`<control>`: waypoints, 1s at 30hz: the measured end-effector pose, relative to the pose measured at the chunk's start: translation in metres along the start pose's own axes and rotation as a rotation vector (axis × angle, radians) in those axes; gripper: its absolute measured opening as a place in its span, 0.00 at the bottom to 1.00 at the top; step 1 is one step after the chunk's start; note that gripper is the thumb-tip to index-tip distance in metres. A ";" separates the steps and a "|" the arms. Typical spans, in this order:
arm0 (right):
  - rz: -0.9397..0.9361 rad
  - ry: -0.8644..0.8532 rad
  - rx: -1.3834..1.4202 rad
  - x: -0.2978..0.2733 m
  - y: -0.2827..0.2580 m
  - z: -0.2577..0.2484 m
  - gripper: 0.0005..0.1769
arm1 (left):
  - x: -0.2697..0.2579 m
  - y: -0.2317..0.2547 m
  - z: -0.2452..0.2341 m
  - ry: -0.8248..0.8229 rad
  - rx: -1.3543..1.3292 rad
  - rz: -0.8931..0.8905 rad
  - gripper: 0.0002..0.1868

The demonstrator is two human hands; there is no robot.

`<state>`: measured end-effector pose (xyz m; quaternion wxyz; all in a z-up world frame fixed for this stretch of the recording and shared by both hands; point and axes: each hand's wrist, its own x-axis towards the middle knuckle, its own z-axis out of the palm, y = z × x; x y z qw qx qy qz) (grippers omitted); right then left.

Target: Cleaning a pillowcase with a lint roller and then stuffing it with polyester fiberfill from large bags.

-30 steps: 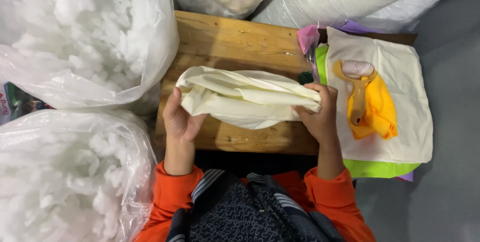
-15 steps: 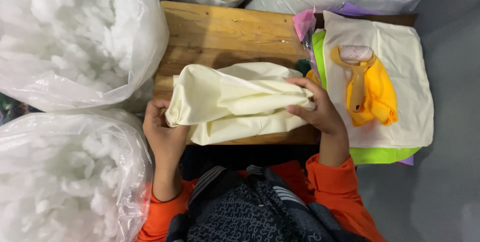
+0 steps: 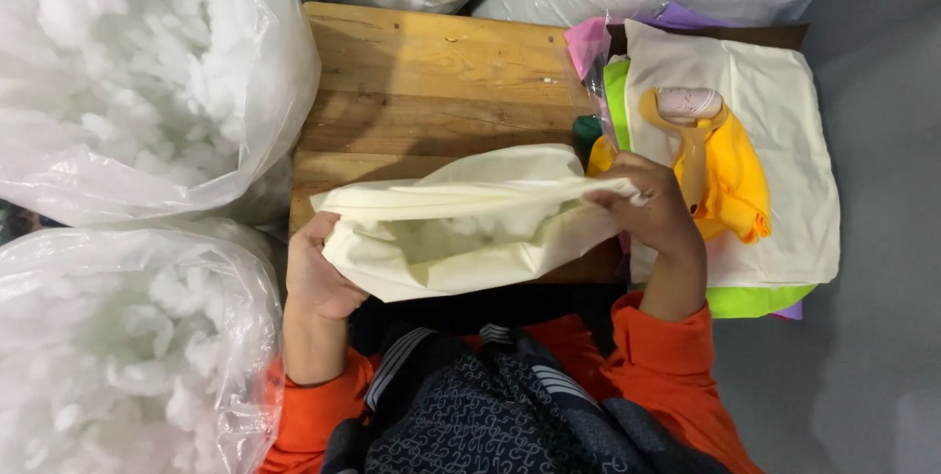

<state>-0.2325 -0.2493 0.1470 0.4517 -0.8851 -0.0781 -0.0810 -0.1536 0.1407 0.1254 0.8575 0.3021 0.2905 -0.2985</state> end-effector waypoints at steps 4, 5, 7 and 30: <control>0.339 0.136 0.391 -0.009 0.037 -0.001 0.13 | 0.009 -0.017 -0.027 -0.321 -0.120 -0.004 0.25; 0.505 0.165 0.570 -0.009 0.035 0.002 0.22 | 0.013 -0.020 -0.034 -0.617 -0.215 0.103 0.25; 0.641 0.232 0.812 0.005 0.037 0.025 0.22 | 0.042 -0.027 -0.068 -0.659 -0.270 0.179 0.26; 0.475 0.221 1.139 0.023 0.026 0.041 0.36 | 0.059 -0.005 -0.016 -0.461 -0.328 0.285 0.33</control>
